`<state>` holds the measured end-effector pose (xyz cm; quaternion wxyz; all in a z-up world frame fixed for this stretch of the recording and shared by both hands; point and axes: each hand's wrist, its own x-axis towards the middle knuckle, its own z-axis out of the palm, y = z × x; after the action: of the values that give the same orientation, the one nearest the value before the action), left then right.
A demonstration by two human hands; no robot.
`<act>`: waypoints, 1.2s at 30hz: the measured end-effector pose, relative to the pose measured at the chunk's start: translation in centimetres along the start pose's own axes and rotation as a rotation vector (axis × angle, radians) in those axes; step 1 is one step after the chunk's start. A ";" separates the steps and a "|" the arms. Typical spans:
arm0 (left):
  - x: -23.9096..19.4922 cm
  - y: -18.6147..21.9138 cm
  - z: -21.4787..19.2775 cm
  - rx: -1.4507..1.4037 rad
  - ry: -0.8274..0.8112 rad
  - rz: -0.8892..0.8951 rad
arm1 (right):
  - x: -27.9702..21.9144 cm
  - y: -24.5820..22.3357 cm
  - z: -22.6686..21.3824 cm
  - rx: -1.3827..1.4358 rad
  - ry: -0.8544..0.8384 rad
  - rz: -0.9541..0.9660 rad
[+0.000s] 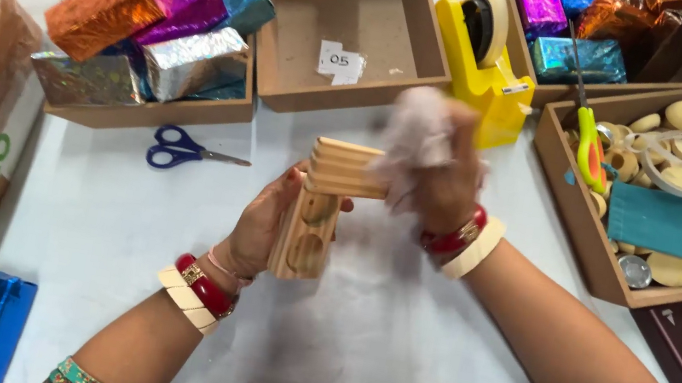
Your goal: The person wipes a small wooden box and a round wooden piece with a cloth. They then pick up a sheet of blue metallic wrapping paper, place the wooden box on it, and fold the paper around the box to wrap it.
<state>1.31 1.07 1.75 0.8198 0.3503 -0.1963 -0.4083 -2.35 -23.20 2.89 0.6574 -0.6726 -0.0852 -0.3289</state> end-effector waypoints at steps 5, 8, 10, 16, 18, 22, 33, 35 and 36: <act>0.1 -0.4 -0.7 0.020 -0.048 -0.012 | -0.7 -1.2 1.3 -0.508 -0.309 -0.362; 0.4 0.2 0.1 -0.008 0.004 0.026 | -0.5 0.0 0.9 -0.074 -0.466 0.140; 0.9 0.2 1.0 0.367 0.115 0.207 | -0.1 -1.3 1.1 -0.287 -0.185 -0.148; 0.0 -2.5 -0.2 0.600 0.240 0.451 | -1.5 -4.7 0.8 -0.581 -0.156 -0.598; -0.1 -2.9 0.2 0.676 0.277 0.489 | -1.6 -4.9 0.4 -0.630 -0.231 -0.822; -0.7 -3.1 0.4 0.743 0.399 0.481 | -1.1 -6.5 0.6 -0.794 -0.317 -1.305; 0.1 0.5 1.6 -0.230 0.050 0.161 | -2.2 -4.1 2.2 -0.536 -0.379 -0.710; 0.4 -0.1 1.7 -0.148 0.104 0.130 | -1.0 -5.6 2.7 -0.601 -0.233 -0.731; 0.6 -0.4 1.4 -0.161 0.088 0.084 | -0.4 -6.1 3.3 -0.677 -0.407 -0.652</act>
<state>0.57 -0.16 2.41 0.8695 0.2924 -0.1413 -0.3722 -4.94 -19.21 7.97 0.2361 -0.8366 -0.3058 -0.3883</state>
